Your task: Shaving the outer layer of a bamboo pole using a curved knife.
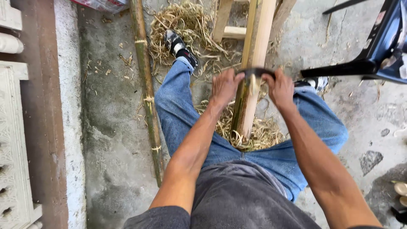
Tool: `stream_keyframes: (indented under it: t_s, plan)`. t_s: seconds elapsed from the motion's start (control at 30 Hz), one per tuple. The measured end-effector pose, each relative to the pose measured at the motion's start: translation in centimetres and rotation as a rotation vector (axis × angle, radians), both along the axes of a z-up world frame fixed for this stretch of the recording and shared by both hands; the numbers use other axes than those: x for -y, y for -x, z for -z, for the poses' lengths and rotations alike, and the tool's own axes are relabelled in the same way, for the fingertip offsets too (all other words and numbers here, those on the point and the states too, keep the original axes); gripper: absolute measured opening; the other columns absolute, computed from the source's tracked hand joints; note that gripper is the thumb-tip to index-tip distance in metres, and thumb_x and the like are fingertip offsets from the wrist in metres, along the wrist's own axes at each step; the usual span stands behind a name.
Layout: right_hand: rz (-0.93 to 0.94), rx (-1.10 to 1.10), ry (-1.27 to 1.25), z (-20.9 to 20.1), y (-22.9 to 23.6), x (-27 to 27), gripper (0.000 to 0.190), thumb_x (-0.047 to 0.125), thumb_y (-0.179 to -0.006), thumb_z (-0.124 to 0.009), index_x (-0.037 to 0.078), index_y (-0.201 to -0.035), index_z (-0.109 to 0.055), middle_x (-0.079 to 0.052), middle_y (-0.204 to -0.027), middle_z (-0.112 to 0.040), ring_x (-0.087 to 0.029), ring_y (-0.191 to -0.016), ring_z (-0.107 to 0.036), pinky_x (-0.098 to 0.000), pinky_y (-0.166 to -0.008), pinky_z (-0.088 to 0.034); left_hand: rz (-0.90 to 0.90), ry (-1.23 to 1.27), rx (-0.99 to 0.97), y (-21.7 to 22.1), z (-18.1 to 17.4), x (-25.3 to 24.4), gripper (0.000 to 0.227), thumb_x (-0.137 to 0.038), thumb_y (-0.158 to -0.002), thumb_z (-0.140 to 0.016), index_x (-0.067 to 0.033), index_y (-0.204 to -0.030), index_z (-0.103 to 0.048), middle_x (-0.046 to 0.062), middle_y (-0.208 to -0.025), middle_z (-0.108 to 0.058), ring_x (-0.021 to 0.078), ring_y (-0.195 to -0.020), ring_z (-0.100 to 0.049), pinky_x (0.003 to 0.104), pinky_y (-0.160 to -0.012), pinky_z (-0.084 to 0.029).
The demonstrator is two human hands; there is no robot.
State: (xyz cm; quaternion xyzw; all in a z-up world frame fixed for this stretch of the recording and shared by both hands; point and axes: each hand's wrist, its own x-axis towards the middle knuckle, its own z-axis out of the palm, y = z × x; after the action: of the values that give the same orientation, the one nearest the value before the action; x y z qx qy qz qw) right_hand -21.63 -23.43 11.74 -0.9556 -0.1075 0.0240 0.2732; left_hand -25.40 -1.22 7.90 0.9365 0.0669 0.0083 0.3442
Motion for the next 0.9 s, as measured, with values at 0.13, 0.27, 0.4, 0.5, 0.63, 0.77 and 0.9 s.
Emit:
stream_keyframes:
  t_s: [0.13,0.27,0.4,0.5,0.63,0.77,0.9]
  plan:
    - [-0.049,-0.13,0.024,1.4,9.5,1.7,0.046,0.048,-0.107,-0.06,0.004,-0.093,-0.06,-0.014,-0.064,-0.061,-0.022,-0.049,-0.05,-0.0374,-0.044,-0.039,0.123,0.089,-0.128,9.1,0.5,-0.4,0.04,-0.05,-0.103,-0.051,-0.0109,-0.096,-0.059,0.005,-0.088,-0.06,0.0199,-0.077,-0.053,0.04,-0.08,-0.039]
    - [-0.057,-0.843,0.129,-0.3,11.3,1.7,0.041,0.049,-0.097,-0.062,0.011,-0.108,-0.072,-0.006,-0.06,-0.066,-0.013,-0.04,-0.048,-0.031,-0.037,-0.038,0.247,0.184,-0.35,12.2,-0.4,-2.2,0.04,-0.048,-0.103,-0.054,-0.0103,-0.09,-0.059,0.008,-0.084,-0.058,0.0206,-0.078,-0.052,0.042,-0.084,-0.036]
    - [-0.054,-0.563,0.026,-1.2,2.9,0.9,0.042,0.045,-0.101,-0.052,0.012,-0.118,-0.072,-0.008,-0.065,-0.065,-0.014,-0.039,-0.042,-0.0296,-0.032,-0.031,0.173,0.203,-0.126,4.8,-0.4,-1.1,0.038,-0.049,-0.103,-0.051,-0.0123,-0.096,-0.059,0.004,-0.085,-0.058,0.0193,-0.078,-0.052,0.042,-0.081,-0.039]
    - [-0.078,-0.207,-0.022,0.6,-3.5,0.9,0.042,0.043,-0.108,-0.061,0.003,-0.097,-0.063,-0.009,-0.069,-0.066,-0.017,-0.045,-0.046,-0.0312,-0.039,-0.036,0.082,0.117,-0.099,-2.6,0.5,-0.4,0.041,-0.05,-0.104,-0.049,-0.0112,-0.094,-0.059,0.005,-0.086,-0.058,0.0206,-0.078,-0.053,0.043,-0.082,-0.038]
    - [-0.033,-0.053,0.03,-0.6,-6.4,-0.4,0.04,0.041,-0.103,-0.072,0.003,-0.094,-0.063,-0.017,-0.075,-0.068,-0.033,-0.06,-0.063,-0.0459,-0.055,-0.048,0.011,0.079,-0.081,-5.7,0.5,0.3,0.043,-0.052,-0.102,-0.05,-0.0112,-0.095,-0.059,0.006,-0.088,-0.061,0.0216,-0.081,-0.056,0.045,-0.081,-0.038]
    - [-0.017,-0.011,-0.014,-0.9,-3.9,-0.1,0.039,0.04,-0.099,-0.076,0.002,-0.098,-0.065,-0.023,-0.082,-0.068,-0.046,-0.079,-0.066,-0.0545,-0.07,-0.049,-0.042,0.031,-0.033,-3.1,0.5,0.9,0.042,-0.051,-0.103,-0.049,-0.0112,-0.096,-0.058,0.007,-0.091,-0.061,0.0228,-0.084,-0.057,0.047,-0.081,-0.037]
    - [-0.033,0.088,0.034,-1.7,0.5,-0.3,0.045,0.043,-0.1,-0.074,0.001,-0.093,-0.062,-0.022,-0.079,-0.067,-0.041,-0.07,-0.065,-0.0514,-0.064,-0.049,-0.048,0.043,0.03,1.7,0.3,1.2,0.041,-0.051,-0.103,-0.048,-0.0112,-0.095,-0.057,0.006,-0.091,-0.06,0.0231,-0.083,-0.056,0.046,-0.079,-0.038]
